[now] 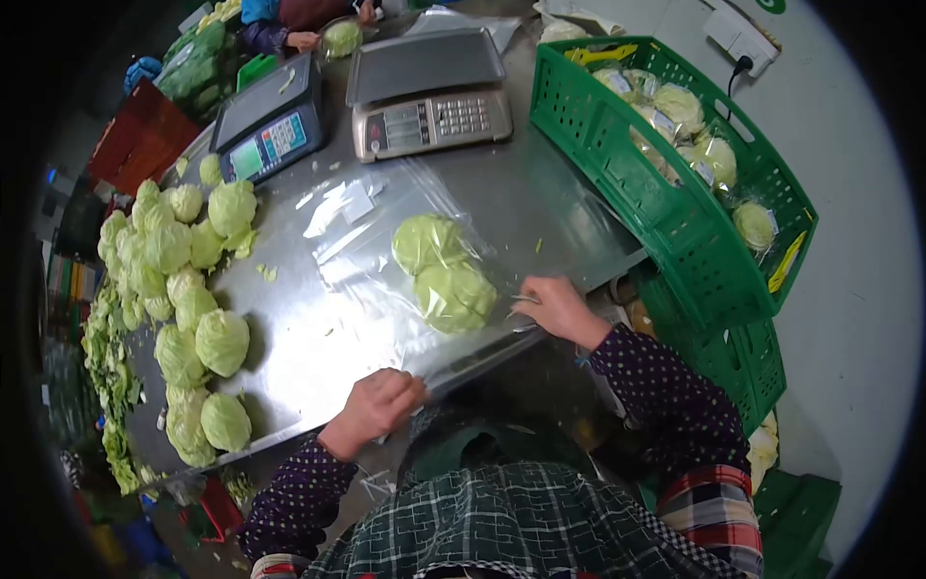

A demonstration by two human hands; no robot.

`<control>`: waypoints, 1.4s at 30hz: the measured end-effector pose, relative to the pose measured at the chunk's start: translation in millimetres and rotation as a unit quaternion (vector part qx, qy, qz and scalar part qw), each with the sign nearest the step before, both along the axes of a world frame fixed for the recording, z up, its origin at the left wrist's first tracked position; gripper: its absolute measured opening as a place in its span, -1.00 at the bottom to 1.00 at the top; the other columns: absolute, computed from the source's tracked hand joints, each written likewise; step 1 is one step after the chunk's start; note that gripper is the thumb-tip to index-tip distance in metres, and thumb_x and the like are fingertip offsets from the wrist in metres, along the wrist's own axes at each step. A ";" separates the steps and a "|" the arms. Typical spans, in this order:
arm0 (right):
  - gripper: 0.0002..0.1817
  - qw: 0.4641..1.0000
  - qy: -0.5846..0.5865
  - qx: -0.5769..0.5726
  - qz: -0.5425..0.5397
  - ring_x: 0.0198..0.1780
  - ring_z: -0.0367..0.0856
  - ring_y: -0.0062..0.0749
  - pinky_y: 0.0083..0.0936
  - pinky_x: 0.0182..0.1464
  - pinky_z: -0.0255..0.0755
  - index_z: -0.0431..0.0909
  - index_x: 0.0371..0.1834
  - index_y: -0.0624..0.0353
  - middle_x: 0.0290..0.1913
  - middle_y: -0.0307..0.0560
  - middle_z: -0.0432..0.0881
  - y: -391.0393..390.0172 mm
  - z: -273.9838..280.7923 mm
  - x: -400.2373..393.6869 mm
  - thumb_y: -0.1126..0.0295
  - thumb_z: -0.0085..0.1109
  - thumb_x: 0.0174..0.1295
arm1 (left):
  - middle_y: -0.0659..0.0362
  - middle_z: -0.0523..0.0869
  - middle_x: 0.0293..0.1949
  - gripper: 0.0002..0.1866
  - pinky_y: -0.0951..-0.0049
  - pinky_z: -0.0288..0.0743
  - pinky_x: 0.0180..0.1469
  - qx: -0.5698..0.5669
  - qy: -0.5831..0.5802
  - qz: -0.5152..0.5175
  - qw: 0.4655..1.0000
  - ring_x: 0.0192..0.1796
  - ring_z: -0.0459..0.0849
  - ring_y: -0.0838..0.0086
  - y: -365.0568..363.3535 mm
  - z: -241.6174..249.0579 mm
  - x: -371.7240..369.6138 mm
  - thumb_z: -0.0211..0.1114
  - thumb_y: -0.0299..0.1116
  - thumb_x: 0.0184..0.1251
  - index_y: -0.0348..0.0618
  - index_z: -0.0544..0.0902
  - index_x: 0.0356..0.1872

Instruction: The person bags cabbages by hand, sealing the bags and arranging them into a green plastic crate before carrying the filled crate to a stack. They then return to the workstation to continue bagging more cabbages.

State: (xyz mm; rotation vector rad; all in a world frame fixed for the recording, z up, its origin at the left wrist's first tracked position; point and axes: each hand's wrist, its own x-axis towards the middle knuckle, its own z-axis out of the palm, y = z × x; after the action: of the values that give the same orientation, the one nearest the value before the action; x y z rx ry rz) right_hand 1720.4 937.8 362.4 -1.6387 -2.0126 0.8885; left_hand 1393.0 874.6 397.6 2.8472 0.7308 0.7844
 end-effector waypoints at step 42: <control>-0.90 0.907 0.045 0.314 0.278 0.06 0.54 -0.19 -0.32 0.03 0.47 0.55 -0.37 0.18 -0.02 -0.11 0.60 -23.8 -17.3 6.3 0.53 0.23 0.04 | 0.11 0.63 -0.27 -0.81 0.22 0.57 0.04 -0.062 -0.032 0.033 0.997 -0.08 0.66 0.15 -42.0 -7.3 -0.9 0.29 -0.49 -0.09 -0.19 0.60 -0.36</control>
State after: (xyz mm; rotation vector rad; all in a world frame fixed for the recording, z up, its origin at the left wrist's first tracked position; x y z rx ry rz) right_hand 1726.6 914.0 345.0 -0.6730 -2.3945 0.3795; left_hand 1392.1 832.6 390.3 2.6871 0.8367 0.8059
